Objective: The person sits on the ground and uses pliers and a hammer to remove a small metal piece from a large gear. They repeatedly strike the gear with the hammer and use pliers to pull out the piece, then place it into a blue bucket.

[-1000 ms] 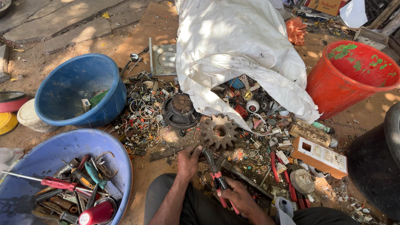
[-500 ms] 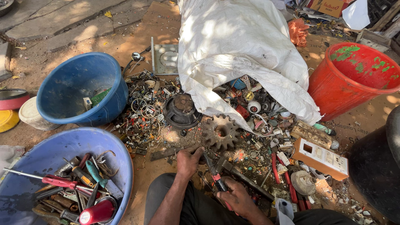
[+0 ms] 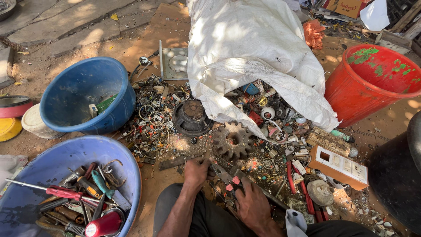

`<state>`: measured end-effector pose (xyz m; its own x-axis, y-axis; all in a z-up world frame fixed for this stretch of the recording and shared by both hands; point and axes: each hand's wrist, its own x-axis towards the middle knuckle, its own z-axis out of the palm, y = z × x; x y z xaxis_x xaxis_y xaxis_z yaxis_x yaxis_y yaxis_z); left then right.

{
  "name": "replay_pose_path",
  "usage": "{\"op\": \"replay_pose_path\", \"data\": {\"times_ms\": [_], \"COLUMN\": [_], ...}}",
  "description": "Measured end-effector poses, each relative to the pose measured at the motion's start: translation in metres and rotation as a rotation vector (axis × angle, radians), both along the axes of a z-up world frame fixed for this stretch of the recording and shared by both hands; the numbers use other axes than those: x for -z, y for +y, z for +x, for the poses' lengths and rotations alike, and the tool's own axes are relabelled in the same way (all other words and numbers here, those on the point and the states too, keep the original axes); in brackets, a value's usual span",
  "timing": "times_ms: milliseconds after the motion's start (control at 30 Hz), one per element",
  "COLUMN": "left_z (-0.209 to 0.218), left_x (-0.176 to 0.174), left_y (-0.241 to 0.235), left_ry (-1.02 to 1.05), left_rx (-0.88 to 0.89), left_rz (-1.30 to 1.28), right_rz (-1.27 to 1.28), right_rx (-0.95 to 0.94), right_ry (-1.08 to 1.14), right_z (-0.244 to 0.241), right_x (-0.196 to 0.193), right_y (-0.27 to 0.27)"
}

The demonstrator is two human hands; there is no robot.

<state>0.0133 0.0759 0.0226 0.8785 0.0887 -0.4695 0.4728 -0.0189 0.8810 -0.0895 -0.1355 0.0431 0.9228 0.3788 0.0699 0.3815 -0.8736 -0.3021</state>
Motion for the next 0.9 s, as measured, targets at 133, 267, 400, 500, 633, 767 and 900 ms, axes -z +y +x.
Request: {"op": "replay_pose_path", "data": {"times_ms": [133, 267, 400, 500, 633, 767, 900], "left_z": [0.003, 0.002, 0.000, -0.002, 0.000, 0.003, 0.004], "left_x": [0.007, 0.010, 0.007, 0.005, 0.006, 0.011, 0.013], "left_y": [0.007, 0.007, 0.005, 0.005, 0.005, 0.003, 0.003], "left_ry": [0.007, 0.028, -0.057, -0.066, -0.053, 0.076, -0.067], "left_rx": [-0.027, -0.073, -0.011, 0.047, 0.042, -0.010, -0.030], "left_rz": [-0.213, -0.426, -0.428, -0.366, -0.354, -0.319, -0.299], "right_rz": [0.369, 0.831, 1.114, 1.153, 0.806, 0.300, 0.535], "right_rx": [-0.001, 0.164, 0.172, 0.305, 0.112, 0.009, 0.221], "right_ry": [0.110, 0.677, 0.823, 0.972, 0.370, -0.175, -0.032], "right_z": [0.004, 0.005, 0.005, 0.005, 0.003, -0.002, 0.001], "right_x": [0.006, 0.012, 0.020, 0.022, 0.014, 0.017, 0.048], "right_y": [-0.002, -0.006, -0.007, -0.007, -0.008, -0.008, -0.006]}}
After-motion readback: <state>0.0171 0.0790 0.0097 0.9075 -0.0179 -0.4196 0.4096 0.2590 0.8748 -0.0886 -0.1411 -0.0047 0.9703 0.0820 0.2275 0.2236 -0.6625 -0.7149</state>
